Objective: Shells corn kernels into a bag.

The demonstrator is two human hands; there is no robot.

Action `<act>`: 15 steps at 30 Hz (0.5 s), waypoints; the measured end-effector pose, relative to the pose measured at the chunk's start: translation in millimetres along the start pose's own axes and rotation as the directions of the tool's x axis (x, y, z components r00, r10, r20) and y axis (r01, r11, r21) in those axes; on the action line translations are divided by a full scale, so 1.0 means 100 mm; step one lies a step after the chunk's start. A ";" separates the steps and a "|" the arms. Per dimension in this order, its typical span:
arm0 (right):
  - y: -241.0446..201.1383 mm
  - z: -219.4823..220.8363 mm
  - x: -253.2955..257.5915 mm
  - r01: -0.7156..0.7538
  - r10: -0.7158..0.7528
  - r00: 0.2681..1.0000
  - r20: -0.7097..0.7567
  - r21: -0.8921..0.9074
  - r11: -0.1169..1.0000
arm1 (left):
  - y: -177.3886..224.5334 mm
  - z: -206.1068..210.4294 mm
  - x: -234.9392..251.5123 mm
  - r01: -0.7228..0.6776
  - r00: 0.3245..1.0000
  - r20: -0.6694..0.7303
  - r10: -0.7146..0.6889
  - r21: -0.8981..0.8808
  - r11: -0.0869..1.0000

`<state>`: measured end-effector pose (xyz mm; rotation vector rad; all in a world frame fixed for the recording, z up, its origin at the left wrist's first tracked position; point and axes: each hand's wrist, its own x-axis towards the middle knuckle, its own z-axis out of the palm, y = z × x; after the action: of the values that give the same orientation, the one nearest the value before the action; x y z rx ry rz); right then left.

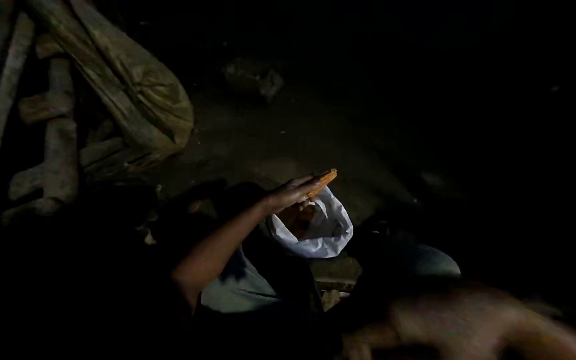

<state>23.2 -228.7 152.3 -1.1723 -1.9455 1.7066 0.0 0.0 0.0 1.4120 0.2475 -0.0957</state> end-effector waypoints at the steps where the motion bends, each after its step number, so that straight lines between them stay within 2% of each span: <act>1: 0.31 -0.28 -0.07 -0.091 0.033 0.951 -0.307 -0.176 0.980 | 0.01 0.00 0.00 -0.023 1.000 -0.003 0.023 0.036 0.999; 2: 0.59 -0.53 -0.10 -0.282 0.095 0.824 -0.558 -0.259 0.924 | 0.03 0.01 0.00 -0.043 0.999 0.000 0.043 0.080 0.996; 3: 0.80 -0.74 -0.09 -0.471 0.191 0.634 -0.750 -0.178 0.864 | 0.03 0.02 0.01 -0.049 0.999 0.012 0.048 0.110 0.993; 4: 1.06 -0.91 -0.06 -0.532 0.203 0.424 -0.882 -0.061 0.845 | 0.02 0.05 0.04 -0.043 0.999 0.008 0.042 0.130 0.991; 5: 1.33 -1.05 -0.08 -0.503 0.202 0.276 -0.940 0.037 0.863 | 0.01 0.07 0.07 -0.035 0.999 0.014 0.033 0.141 0.989; 6: 1.55 -1.15 -0.12 -0.433 0.213 0.208 -0.955 0.105 0.895 | 0.01 0.09 0.10 -0.024 1.000 0.023 0.021 0.146 0.989; 7: 1.71 -1.20 -0.15 -0.338 0.225 0.206 -0.952 0.147 0.930 | 0.01 0.10 0.12 -0.016 0.999 0.033 0.011 0.153 0.988; 9: 1.80 -1.21 -0.17 -0.154 0.243 0.321 -0.915 0.203 0.967 | -0.01 0.13 0.15 -0.005 0.999 0.048 -0.004 0.171 0.985; 11: 1.76 -1.20 -0.19 -0.091 0.219 0.464 -0.859 0.199 0.976 | -0.02 0.17 0.19 0.000 0.998 0.062 -0.011 0.165 0.986; 12: 1.76 -1.21 -0.21 -0.091 0.201 0.502 -0.841 0.180 0.979 | 0.00 0.19 0.20 0.007 0.998 0.063 -0.017 0.165 0.986; 15: 1.86 -1.27 -0.22 -0.073 0.175 0.528 -0.831 0.161 0.984 | 0.01 0.24 0.21 0.021 0.999 0.042 -0.031 0.224 0.974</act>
<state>194.6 -165.3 17.8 -1.6961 -1.1401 0.9178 23.0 -21.7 -0.9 1.6287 0.2226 -0.1816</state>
